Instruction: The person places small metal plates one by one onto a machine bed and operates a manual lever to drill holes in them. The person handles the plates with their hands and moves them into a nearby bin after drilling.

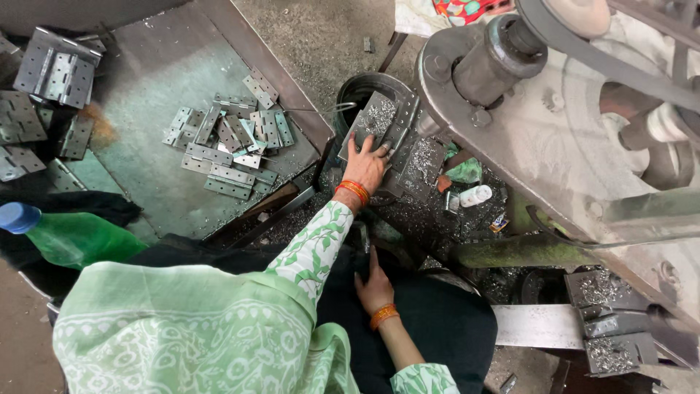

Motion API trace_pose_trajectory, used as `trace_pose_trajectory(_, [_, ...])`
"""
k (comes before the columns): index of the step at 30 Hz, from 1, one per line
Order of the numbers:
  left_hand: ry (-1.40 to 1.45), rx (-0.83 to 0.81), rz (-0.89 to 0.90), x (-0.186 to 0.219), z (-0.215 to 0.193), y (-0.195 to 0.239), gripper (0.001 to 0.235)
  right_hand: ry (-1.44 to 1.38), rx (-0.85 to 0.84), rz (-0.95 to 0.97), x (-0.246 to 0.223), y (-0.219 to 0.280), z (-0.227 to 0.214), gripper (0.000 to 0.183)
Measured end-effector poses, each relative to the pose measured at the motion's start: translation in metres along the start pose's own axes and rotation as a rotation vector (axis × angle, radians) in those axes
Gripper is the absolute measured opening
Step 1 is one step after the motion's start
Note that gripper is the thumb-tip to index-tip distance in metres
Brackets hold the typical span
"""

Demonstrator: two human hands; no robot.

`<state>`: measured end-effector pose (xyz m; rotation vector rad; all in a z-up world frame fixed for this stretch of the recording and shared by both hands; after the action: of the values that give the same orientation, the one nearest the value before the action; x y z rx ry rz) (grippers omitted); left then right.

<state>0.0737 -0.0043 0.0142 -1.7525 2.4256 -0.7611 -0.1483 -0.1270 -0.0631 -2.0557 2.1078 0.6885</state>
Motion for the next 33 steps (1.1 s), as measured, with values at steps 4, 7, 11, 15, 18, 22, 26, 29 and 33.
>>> trace_pose_trajectory(4, [-0.058,-0.114,-0.023,0.001,0.001,0.003,0.033,-0.079,-0.049,0.054,0.011,-0.003,0.009,0.093])
trace_pose_trajectory(7, [-0.072,-0.133,-0.018,0.001,-0.001,-0.001,0.034,-0.034,-0.078,0.01,0.005,-0.006,-0.016,0.095])
trace_pose_trajectory(11, [-0.092,-0.121,-0.007,-0.005,0.004,-0.013,0.034,0.021,-0.099,-0.042,0.0,-0.022,-0.055,0.081])
trace_pose_trajectory(15, [-0.089,-0.116,-0.027,-0.004,0.007,-0.027,0.036,0.029,-0.085,0.003,-0.001,-0.018,-0.031,0.088])
trace_pose_trajectory(18, [-0.074,-0.088,-0.028,-0.002,0.005,-0.022,0.037,-0.059,0.039,-0.041,0.0,0.002,-0.002,0.09])
trace_pose_trajectory(22, [-0.136,-0.189,-0.005,0.002,0.003,-0.008,0.035,-0.118,-0.028,0.008,0.005,0.0,0.004,0.091])
trace_pose_trajectory(26, [-0.139,-0.196,-0.029,0.004,0.001,-0.014,0.04,-0.014,-0.086,-0.025,0.0,-0.017,-0.028,0.092])
trace_pose_trajectory(29, [-0.144,-0.236,-0.037,0.011,0.006,-0.019,0.043,0.041,-0.088,-0.082,0.001,-0.025,-0.052,0.082])
trace_pose_trajectory(33, [-0.144,-0.245,-0.051,0.009,0.005,-0.036,0.043,0.067,-0.118,0.042,0.001,-0.019,-0.027,0.087])
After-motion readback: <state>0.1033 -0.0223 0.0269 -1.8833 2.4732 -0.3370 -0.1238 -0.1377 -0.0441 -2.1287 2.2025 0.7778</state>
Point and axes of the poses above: each hand's wrist, its own y-axis away from the middle knuckle, its own z-axis out of the palm, x = y × z, the point moved 6 cm from there along -y, towards the middle knuckle, and after that the axes turned 1 degree about -y, right-handed, at the moved point
